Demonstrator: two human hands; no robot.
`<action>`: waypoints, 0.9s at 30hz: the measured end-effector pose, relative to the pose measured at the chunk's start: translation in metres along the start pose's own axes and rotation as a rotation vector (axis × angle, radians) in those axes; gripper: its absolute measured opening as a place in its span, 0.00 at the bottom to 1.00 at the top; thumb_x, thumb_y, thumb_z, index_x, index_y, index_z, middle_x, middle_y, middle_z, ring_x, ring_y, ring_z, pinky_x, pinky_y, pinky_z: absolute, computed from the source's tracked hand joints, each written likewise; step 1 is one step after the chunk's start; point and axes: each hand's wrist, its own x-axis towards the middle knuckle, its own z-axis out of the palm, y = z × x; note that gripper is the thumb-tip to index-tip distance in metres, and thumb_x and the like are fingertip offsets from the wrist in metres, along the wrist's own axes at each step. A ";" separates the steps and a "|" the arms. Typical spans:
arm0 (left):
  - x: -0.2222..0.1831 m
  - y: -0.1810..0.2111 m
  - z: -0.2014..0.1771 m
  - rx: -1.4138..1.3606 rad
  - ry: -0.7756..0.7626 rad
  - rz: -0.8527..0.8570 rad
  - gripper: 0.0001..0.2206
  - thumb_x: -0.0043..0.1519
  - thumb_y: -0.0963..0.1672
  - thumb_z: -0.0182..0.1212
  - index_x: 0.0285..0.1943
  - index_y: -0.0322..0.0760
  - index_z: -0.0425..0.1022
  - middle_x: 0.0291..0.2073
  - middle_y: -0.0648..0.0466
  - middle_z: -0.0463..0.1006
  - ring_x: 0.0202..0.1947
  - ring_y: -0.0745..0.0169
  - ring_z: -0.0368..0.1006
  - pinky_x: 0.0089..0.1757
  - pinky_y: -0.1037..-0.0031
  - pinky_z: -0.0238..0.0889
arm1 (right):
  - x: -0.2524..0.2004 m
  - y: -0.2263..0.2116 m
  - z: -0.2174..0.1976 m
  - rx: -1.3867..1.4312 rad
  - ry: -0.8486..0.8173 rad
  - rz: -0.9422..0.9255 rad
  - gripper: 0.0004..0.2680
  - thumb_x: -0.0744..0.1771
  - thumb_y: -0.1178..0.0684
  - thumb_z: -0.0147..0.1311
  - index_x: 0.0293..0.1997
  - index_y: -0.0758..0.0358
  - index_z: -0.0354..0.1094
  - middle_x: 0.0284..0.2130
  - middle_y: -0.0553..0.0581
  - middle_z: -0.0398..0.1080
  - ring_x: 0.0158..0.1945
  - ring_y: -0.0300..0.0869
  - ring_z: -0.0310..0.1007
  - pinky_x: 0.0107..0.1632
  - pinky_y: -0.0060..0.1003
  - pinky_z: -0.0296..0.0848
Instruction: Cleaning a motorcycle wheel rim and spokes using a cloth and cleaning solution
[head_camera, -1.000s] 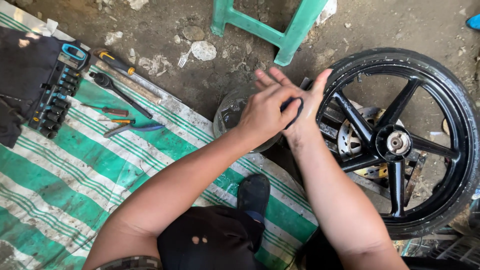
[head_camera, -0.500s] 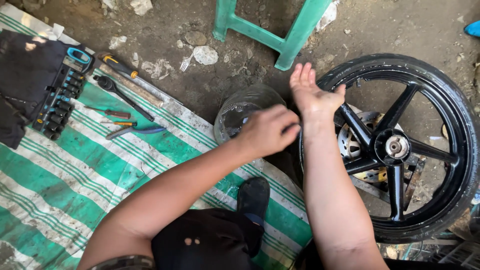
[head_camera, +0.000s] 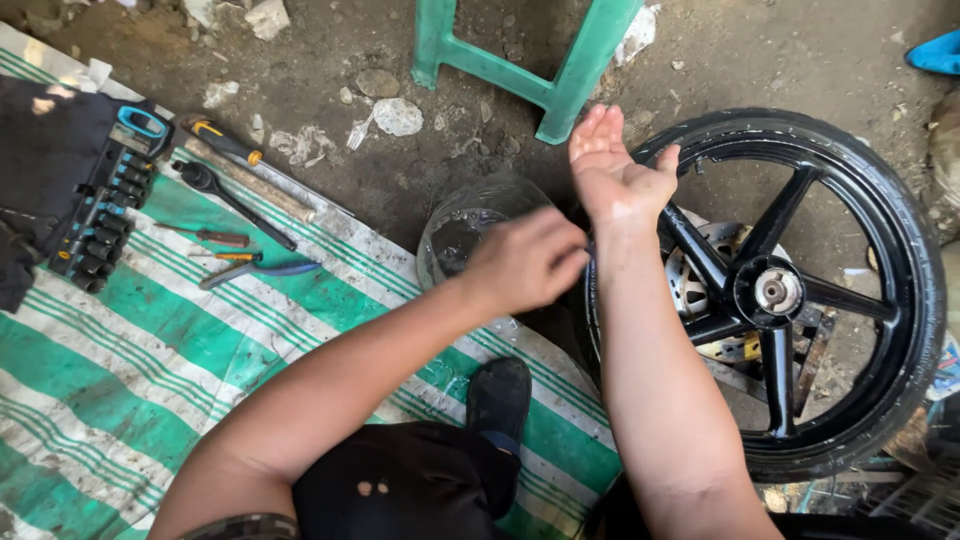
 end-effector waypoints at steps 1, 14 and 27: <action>-0.002 -0.011 0.001 -0.004 0.001 0.001 0.03 0.64 0.43 0.68 0.42 0.40 0.81 0.38 0.52 0.80 0.26 0.52 0.76 0.29 0.64 0.71 | -0.014 0.000 0.003 -0.003 0.000 -0.004 0.35 0.72 0.20 0.34 0.63 0.74 0.62 0.48 0.68 0.73 0.55 0.59 0.75 0.62 0.56 0.74; 0.018 -0.066 -0.063 0.064 0.131 -0.683 0.14 0.67 0.53 0.66 0.54 0.45 0.81 0.46 0.47 0.88 0.50 0.40 0.83 0.51 0.53 0.75 | -0.064 0.005 -0.010 -1.081 -0.553 0.449 0.22 0.72 0.37 0.42 0.70 0.60 0.66 0.62 0.67 0.73 0.67 0.59 0.72 0.66 0.56 0.73; 0.038 -0.095 -0.053 -0.300 0.081 -0.948 0.20 0.64 0.62 0.62 0.57 0.60 0.83 0.54 0.46 0.88 0.63 0.40 0.80 0.62 0.53 0.72 | 0.208 0.005 -0.391 -3.093 -1.218 0.963 0.13 0.69 0.42 0.58 0.52 0.54 0.85 0.43 0.61 0.85 0.49 0.57 0.85 0.54 0.50 0.84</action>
